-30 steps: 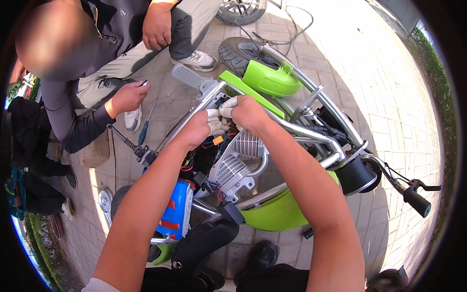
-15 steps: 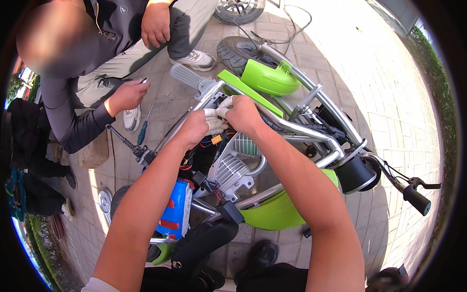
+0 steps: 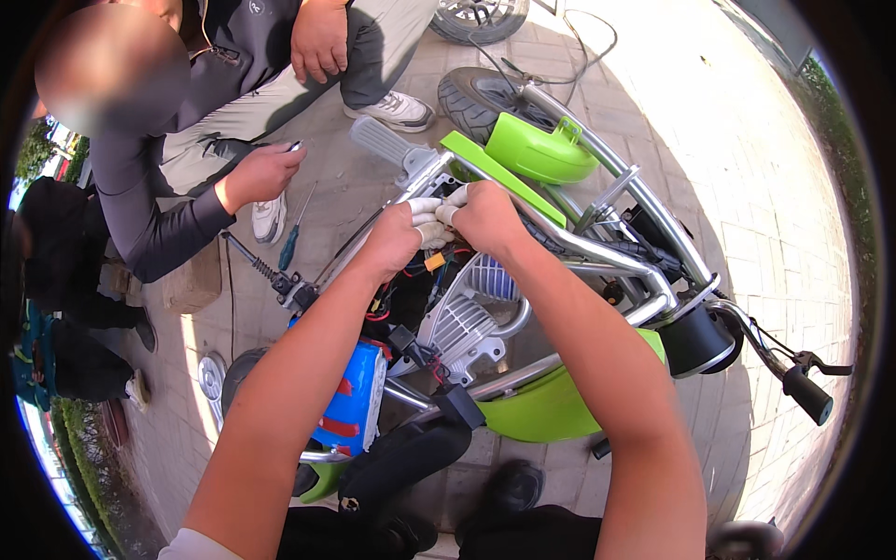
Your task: The person works on the wiring of a green electric scooter with the seat removed, connecting and testing wires near the motor and battery. They repeatedly test the throttle response by twisting the right handlebar grip while observing the digital display. A bystander holds a remote control nearby.
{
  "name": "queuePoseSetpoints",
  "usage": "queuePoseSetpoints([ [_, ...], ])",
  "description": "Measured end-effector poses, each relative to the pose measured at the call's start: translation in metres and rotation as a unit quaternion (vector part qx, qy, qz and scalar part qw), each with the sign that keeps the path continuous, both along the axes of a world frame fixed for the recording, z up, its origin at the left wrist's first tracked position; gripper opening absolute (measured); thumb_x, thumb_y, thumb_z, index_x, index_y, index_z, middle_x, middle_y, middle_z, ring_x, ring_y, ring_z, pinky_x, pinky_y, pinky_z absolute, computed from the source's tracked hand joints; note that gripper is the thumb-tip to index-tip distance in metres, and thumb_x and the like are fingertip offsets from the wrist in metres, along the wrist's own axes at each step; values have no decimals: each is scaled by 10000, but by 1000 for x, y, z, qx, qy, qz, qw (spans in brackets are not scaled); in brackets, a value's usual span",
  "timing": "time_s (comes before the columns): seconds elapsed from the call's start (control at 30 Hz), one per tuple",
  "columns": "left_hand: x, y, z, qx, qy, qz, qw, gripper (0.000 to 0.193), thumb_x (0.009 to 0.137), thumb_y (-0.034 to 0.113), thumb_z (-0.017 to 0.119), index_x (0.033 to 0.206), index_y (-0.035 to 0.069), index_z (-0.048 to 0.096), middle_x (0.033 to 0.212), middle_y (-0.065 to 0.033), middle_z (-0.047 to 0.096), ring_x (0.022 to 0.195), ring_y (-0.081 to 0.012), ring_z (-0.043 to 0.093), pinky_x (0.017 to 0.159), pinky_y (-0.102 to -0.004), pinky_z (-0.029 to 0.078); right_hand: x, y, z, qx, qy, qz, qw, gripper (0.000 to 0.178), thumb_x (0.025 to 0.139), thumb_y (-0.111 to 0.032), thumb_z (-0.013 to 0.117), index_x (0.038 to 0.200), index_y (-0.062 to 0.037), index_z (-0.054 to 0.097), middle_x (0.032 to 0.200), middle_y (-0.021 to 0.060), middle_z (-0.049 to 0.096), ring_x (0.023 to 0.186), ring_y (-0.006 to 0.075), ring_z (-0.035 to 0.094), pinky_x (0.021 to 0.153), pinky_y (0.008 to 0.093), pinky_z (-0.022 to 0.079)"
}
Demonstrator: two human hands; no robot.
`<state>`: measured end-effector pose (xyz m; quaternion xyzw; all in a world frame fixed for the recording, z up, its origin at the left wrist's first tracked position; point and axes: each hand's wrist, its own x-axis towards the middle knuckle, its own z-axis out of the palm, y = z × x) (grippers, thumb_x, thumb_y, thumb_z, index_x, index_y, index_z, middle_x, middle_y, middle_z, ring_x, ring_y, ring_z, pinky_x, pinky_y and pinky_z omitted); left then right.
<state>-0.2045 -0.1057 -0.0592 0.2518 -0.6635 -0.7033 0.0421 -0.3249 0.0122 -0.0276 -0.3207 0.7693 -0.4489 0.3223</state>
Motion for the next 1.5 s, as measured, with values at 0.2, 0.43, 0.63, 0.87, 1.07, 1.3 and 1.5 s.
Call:
queuePoseSetpoints([
  [0.2, -8, 7, 6, -21, -18, -24, 999, 361, 906, -34, 585, 1266, -40, 584, 995, -115, 705, 855, -150, 674, 765, -276, 535, -2, 19, 32, -20, -53, -105, 993, 423, 990, -379, 587, 942, 35, 656, 741, 62, 607, 624, 122, 565, 566, 282, 463],
  [0.43, -1, 2, -2, -31, 55, -19, 998, 359, 898, -38, 569, 1256, -34, 586, 985, -131, 701, 863, -184, 687, 739, -301, 539, 58, 30, 130, -445, 267, 73, 852, 576, 1019, -378, 469, 1436, 16, 427, 1426, 197, 489, 1311, 259, 476, 1114, 353, 313],
  [0.63, -11, 4, -13, -40, -1, -21, 999, 335, 911, -11, 564, 1243, -43, 591, 977, -126, 700, 866, -174, 687, 748, -310, 527, 173, 16, 90, -428, 257, 293, 815, 698, 904, -555, 573, 1439, -120, 460, 1418, 219, 499, 1316, 278, 492, 1163, 414, 280],
  [0.87, -7, -7, -41, -92, 183, -36, 978, 235, 890, 123, 596, 1095, 21, 653, 978, -78, 689, 841, -162, 650, 724, -325, 520, 77, 33, 126, -390, -381, 109, 831, 436, 1052, -324, 465, 1257, 44, 577, 1097, 151, 681, 1000, 228, 666, 932, 356, 496],
  [1.07, -7, -2, -27, -21, 34, -14, 999, 333, 879, 4, 587, 1208, -17, 633, 945, -118, 705, 805, -155, 670, 710, -304, 523, 114, 54, 104, -244, 36, 252, 936, 309, 909, -39, 668, 1215, -59, 627, 1021, 99, 678, 941, 225, 662, 846, 380, 535],
  [1.3, -9, 2, -17, -65, 0, -41, 997, 350, 908, -14, 557, 1256, -43, 583, 1029, -139, 692, 893, -193, 690, 776, -308, 538, 151, 5, 83, -186, 275, 364, 870, 453, 934, -325, 606, 1305, -66, 578, 1399, 150, 528, 1329, 349, 468, 1101, 540, 330],
  [1.5, -11, 0, -8, -40, -9, -27, 999, 364, 877, -36, 575, 1240, -56, 592, 1003, -158, 703, 881, -201, 689, 769, -323, 535, 182, 28, 87, -332, 205, 447, 805, 524, 908, -419, 609, 1282, -53, 577, 1356, 151, 544, 1300, 322, 479, 1090, 499, 339],
])
